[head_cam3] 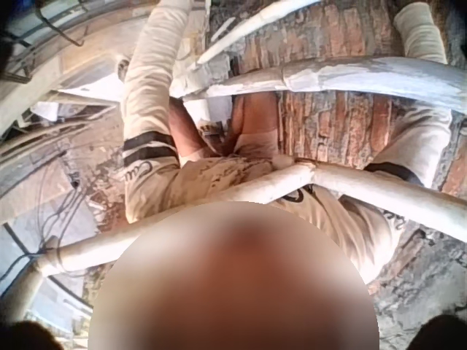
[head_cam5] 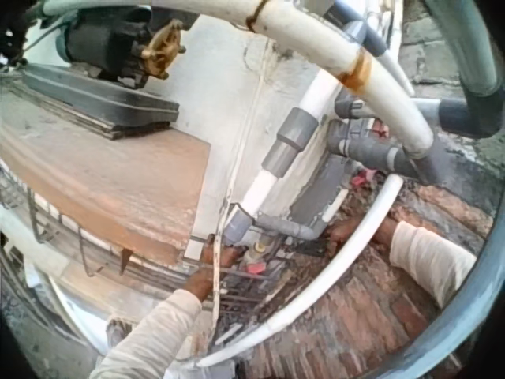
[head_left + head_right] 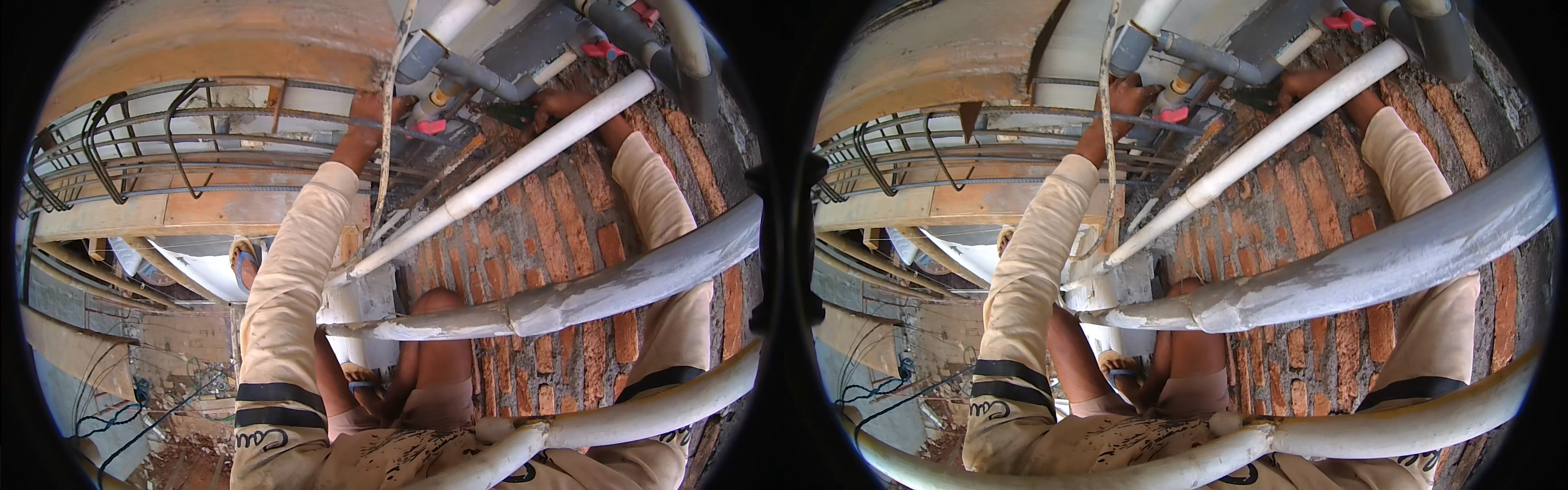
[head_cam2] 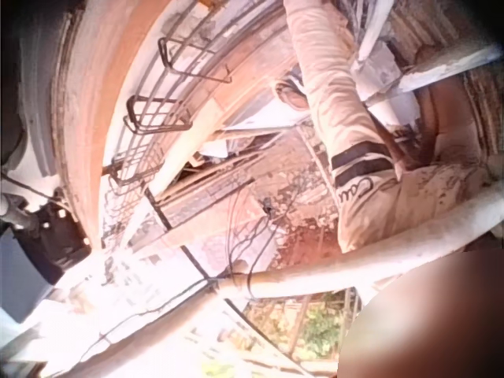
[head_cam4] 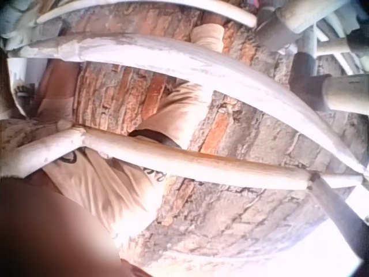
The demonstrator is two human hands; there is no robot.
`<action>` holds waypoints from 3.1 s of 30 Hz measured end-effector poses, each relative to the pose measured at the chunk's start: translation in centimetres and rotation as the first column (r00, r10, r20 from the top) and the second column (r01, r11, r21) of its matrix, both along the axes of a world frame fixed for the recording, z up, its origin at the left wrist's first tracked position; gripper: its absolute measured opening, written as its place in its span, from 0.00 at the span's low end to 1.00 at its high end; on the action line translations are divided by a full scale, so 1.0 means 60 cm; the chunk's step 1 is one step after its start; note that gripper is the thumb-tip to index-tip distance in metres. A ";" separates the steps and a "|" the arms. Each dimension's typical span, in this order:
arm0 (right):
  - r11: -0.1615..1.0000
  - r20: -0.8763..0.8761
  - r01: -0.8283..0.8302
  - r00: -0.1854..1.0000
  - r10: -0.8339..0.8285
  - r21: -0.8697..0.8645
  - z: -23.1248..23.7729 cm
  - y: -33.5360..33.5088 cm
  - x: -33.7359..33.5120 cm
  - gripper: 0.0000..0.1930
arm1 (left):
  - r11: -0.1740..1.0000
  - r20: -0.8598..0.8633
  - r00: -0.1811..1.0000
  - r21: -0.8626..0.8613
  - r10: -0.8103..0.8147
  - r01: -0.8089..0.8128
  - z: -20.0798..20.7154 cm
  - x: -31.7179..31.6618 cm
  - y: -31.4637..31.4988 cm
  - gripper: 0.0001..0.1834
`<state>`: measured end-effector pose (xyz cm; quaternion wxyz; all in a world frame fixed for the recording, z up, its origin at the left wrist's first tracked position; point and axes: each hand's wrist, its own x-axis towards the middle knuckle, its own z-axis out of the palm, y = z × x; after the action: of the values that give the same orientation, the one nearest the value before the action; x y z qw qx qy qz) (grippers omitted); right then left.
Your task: The person secures metal rebar ties to a concrete formwork structure using pliers. They repeatedly reach up, twist the ties around the rebar grid, and cut the excess wire while working on a scaffold at a construction site.
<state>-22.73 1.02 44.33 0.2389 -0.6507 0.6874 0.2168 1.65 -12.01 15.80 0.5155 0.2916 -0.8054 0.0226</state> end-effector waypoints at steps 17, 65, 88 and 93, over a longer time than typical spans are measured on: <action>0.941 0.160 0.337 0.928 -0.337 0.029 -0.027 0.014 0.003 0.29 | 0.998 -0.009 0.999 0.057 -0.038 0.039 -0.012 -0.011 -0.010 0.14; 0.983 0.031 0.182 0.983 -0.182 0.004 -0.048 0.019 0.030 0.34 | 0.995 -0.035 0.997 0.070 -0.064 0.066 -0.001 -0.001 0.001 0.13; 0.678 -0.792 -0.733 0.385 0.473 0.049 -0.035 0.098 0.031 0.36 | 0.997 -0.110 0.992 0.025 -0.065 0.068 -0.021 -0.019 -0.020 0.11; 0.498 -0.872 -0.849 0.098 0.480 0.179 -0.055 0.116 0.011 0.35 | 0.994 -0.077 0.995 0.086 -0.055 0.062 -0.023 -0.020 -0.018 0.10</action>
<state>-22.08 8.01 41.04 -0.3866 -0.7249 0.3477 0.4518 0.46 -13.10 14.42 0.5321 0.2910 -0.7942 -0.0392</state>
